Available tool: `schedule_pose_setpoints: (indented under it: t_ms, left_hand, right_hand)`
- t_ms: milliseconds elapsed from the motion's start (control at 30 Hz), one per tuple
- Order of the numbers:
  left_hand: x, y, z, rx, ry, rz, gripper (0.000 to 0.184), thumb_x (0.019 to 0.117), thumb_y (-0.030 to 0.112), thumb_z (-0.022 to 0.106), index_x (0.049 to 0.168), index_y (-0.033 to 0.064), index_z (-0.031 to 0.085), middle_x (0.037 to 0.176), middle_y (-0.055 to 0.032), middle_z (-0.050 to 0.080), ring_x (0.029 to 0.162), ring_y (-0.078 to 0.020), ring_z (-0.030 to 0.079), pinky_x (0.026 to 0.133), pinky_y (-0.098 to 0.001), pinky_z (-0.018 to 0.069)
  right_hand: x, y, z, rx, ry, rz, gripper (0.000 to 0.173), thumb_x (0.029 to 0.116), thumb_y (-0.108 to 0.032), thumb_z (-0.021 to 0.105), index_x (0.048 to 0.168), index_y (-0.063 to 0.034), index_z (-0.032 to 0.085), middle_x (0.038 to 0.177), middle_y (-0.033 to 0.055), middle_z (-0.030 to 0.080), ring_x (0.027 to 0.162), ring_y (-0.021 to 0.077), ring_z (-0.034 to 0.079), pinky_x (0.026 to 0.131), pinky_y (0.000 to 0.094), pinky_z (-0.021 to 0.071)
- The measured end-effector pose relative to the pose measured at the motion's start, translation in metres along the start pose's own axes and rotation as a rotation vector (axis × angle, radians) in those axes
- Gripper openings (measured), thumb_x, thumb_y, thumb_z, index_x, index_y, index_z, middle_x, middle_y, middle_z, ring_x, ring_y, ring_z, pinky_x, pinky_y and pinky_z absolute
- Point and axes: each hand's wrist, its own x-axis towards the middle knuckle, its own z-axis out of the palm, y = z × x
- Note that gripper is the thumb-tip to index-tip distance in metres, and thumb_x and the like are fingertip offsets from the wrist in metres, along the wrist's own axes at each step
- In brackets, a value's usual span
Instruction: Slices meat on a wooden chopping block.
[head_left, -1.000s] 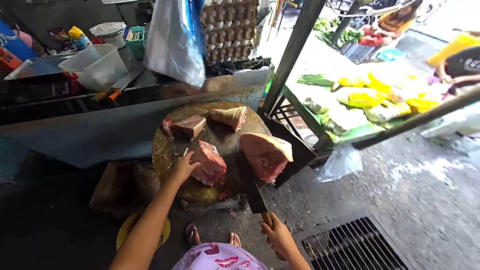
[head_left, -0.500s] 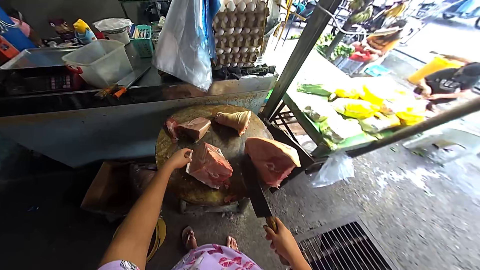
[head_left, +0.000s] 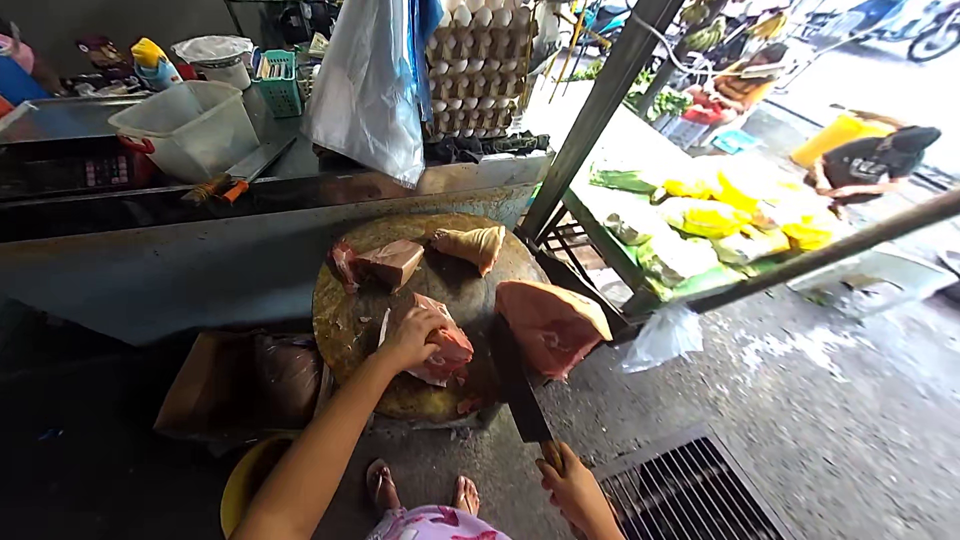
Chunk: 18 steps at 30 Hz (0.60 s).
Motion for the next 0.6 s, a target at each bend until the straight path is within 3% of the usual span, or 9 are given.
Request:
schedule_pose_setpoints:
  t_ms: [100,200,400,533,600]
  left_hand:
    - [-0.032,-0.011,0.015,-0.007,0.219,-0.037,0.036,0.091,0.012,0.07,0.126,0.0043,0.068,0.139,-0.015,0.063,0.137,-0.0344,0.052,0.118,-0.0472,0.0359]
    - [-0.065,-0.025,0.025,-0.025,0.396,-0.018,0.035,0.087,0.009,0.072,0.121,-0.0001,0.068,0.136,-0.0191,0.064,0.13,-0.0367,0.058,0.113,-0.0491,0.0429]
    - [-0.094,-0.033,0.027,0.049,0.422,-0.014,0.042,0.0828,0.014,0.076,0.12,-0.0023,0.066,0.137,-0.0246,0.06,0.127,-0.0392,0.059,0.108,-0.049,0.047]
    - [-0.091,-0.021,0.043,0.116,0.485,-0.01,0.044,0.0792,0.019,0.082,0.116,-0.0001,0.068,0.133,-0.025,0.062,0.119,-0.0422,0.062,0.103,-0.0504,0.0503]
    - [-0.075,-0.01,0.048,0.145,0.534,-0.065,0.044,0.0793,0.019,0.082,0.116,-0.0015,0.069,0.131,-0.0263,0.063,0.118,-0.0445,0.063,0.102,-0.0528,0.0503]
  right_hand:
    - [0.003,0.006,0.003,0.011,0.022,-0.041,0.038,0.1041,-0.025,0.062,0.136,-0.0061,0.052,0.092,0.017,0.072,0.074,0.029,0.073,0.071,0.0472,0.0597]
    - [0.006,0.013,0.006,0.013,0.055,-0.081,0.037,0.1031,-0.026,0.064,0.132,-0.0052,0.056,0.09,0.0187,0.07,0.073,0.0313,0.071,0.071,0.0501,0.0584]
    - [0.007,0.024,0.005,0.047,0.076,-0.17,0.031,0.1011,-0.025,0.067,0.122,-0.0037,0.062,0.085,0.0179,0.069,0.071,0.031,0.069,0.071,0.0519,0.0564]
    - [0.006,0.03,0.004,0.157,0.0,-0.234,0.027,0.1002,-0.024,0.067,0.115,-0.0032,0.061,0.073,0.0095,0.064,0.057,0.0197,0.063,0.058,0.0391,0.0552]
    - [0.005,0.027,0.001,0.189,-0.057,-0.25,0.028,0.1007,-0.026,0.067,0.117,-0.0037,0.061,0.072,0.0072,0.063,0.055,0.0167,0.061,0.056,0.0358,0.0545]
